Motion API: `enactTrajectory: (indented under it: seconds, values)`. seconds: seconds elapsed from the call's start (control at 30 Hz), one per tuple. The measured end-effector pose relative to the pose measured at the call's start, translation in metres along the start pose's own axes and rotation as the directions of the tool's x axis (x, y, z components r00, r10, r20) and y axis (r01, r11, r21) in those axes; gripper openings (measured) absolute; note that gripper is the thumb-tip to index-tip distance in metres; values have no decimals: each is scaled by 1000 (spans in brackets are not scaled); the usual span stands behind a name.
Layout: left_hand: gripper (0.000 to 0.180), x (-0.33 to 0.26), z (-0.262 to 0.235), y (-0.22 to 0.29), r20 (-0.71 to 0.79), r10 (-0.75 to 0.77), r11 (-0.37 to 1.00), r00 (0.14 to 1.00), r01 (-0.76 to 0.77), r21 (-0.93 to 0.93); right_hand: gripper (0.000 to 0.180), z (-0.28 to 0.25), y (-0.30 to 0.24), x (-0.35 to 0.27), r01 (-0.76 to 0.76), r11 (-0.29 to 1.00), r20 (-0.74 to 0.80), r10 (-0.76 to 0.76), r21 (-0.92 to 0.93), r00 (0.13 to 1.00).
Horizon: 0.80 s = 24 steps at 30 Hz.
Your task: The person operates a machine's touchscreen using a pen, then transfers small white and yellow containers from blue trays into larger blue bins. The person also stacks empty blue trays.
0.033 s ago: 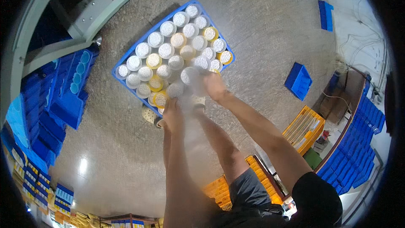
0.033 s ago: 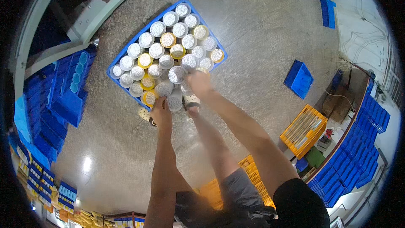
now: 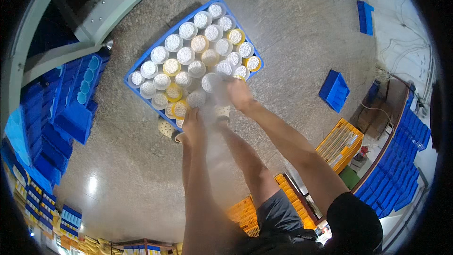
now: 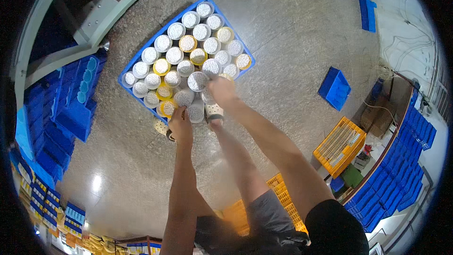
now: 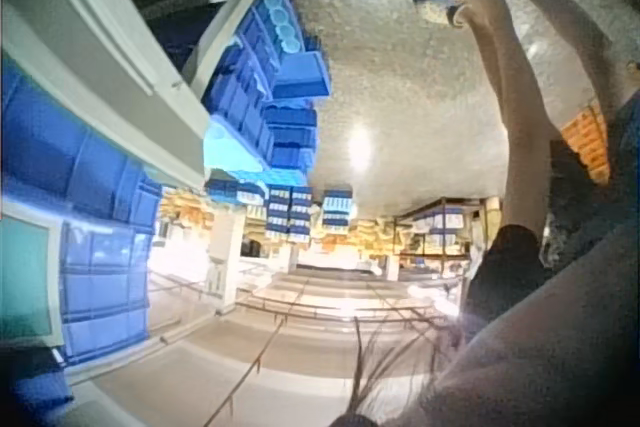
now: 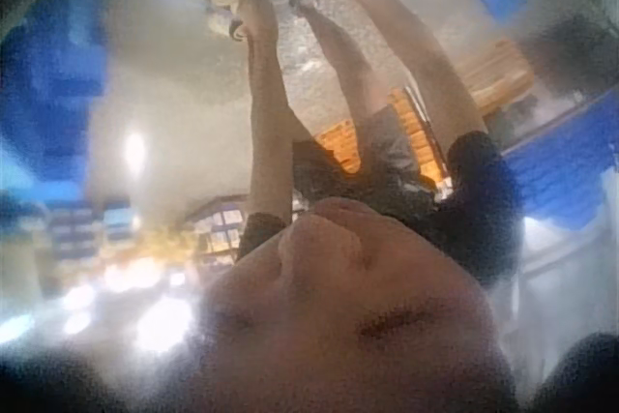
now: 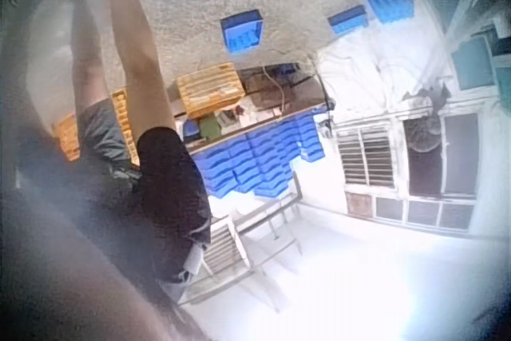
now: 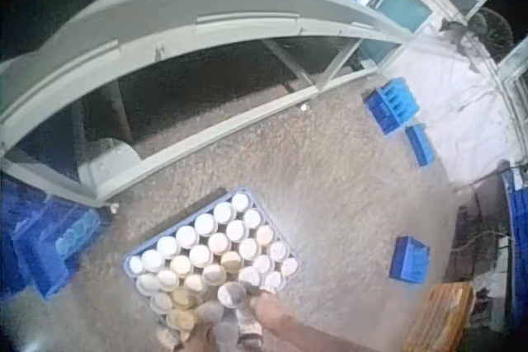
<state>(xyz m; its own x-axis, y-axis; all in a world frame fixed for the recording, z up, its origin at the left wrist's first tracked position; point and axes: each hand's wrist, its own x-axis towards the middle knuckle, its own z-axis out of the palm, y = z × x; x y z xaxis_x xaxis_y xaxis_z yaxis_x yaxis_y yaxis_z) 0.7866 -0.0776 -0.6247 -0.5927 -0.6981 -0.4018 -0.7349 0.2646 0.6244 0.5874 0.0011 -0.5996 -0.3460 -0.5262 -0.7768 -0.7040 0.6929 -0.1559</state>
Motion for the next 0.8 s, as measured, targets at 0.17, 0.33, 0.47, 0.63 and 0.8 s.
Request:
enactTrajectory:
  seconds: [0.17,0.33,0.47,0.63,0.8]
  values:
    - [19,18,44,-19,-28,28,999,999,-29,-25,34,39,6,25,-58,974,-113,84,217,990]
    - [24,18,71,-40,-29,9,999,1000,-8,35,36,96,20,43,112,983,-348,-54,148,936]
    - [29,8,84,-48,-108,-4,994,994,15,104,35,133,24,53,124,980,-336,-65,155,939]
    - [43,15,90,-47,-91,-18,993,996,29,117,27,148,23,75,148,988,-330,-122,53,936]
    - [49,28,84,-54,129,-197,980,972,199,-5,21,141,16,77,127,983,-472,-50,132,880]
